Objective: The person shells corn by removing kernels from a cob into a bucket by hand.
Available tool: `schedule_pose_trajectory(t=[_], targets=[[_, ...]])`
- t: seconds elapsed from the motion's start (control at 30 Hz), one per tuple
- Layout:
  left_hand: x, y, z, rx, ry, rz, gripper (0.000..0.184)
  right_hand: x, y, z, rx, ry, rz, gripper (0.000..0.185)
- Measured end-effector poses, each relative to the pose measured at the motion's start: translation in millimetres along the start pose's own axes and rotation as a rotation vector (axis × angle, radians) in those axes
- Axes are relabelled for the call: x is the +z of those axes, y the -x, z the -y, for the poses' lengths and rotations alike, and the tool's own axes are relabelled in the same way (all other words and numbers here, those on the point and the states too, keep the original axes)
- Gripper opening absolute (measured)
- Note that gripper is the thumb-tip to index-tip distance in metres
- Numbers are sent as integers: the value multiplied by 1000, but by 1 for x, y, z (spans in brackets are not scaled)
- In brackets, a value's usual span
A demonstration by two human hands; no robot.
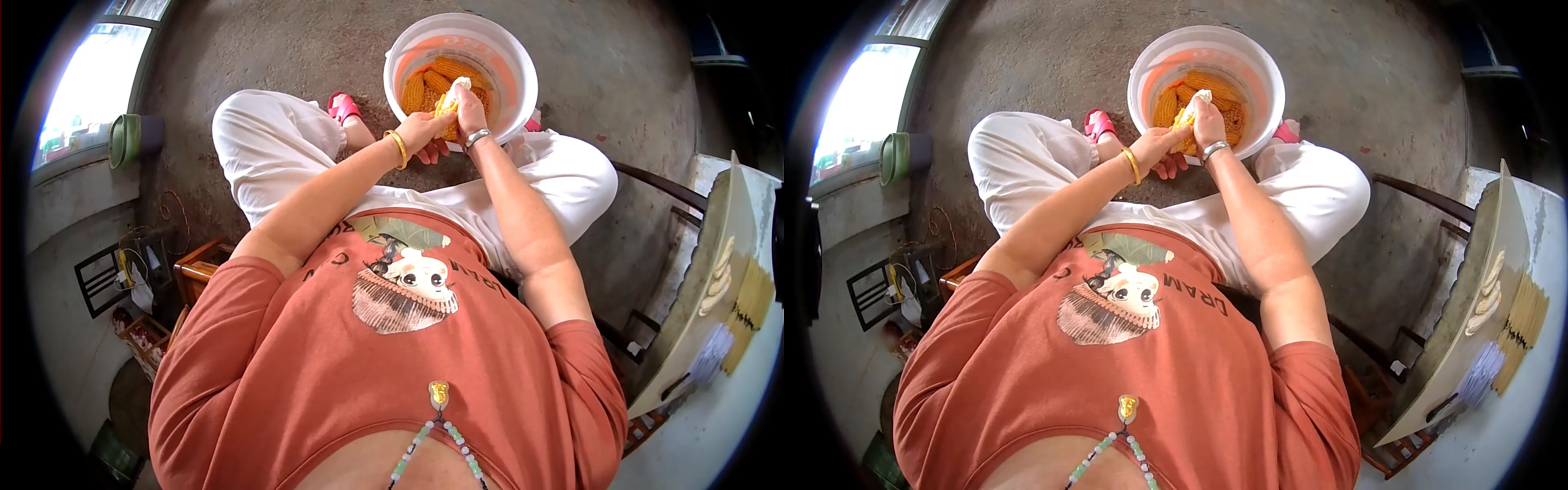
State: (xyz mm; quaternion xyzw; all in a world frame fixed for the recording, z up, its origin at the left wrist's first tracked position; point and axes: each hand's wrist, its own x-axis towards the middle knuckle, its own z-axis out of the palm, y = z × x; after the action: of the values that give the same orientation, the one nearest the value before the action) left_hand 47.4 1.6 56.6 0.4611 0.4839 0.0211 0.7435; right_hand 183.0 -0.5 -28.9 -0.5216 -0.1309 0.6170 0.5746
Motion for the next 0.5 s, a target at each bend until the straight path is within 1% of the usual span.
schedule_pose_trajectory(t=[0.1, 0.3, 0.4, 0.5], targets=[[1, -4, 10, 48, -13, 2, 56, -3, -6, -8, -132, 145, -14, 35], [8, -3, 17, 80, 3, -94, 57, -6, -10, -22, -178, 236, -96, 39], [9, 0, 17, 116, 24, -111, 57, -4, -7, -18, -170, 135, -44, 42], [8, -1, 18, 130, 50, -106, 57, -3, 0, -9, -121, 133, 37, 43]])
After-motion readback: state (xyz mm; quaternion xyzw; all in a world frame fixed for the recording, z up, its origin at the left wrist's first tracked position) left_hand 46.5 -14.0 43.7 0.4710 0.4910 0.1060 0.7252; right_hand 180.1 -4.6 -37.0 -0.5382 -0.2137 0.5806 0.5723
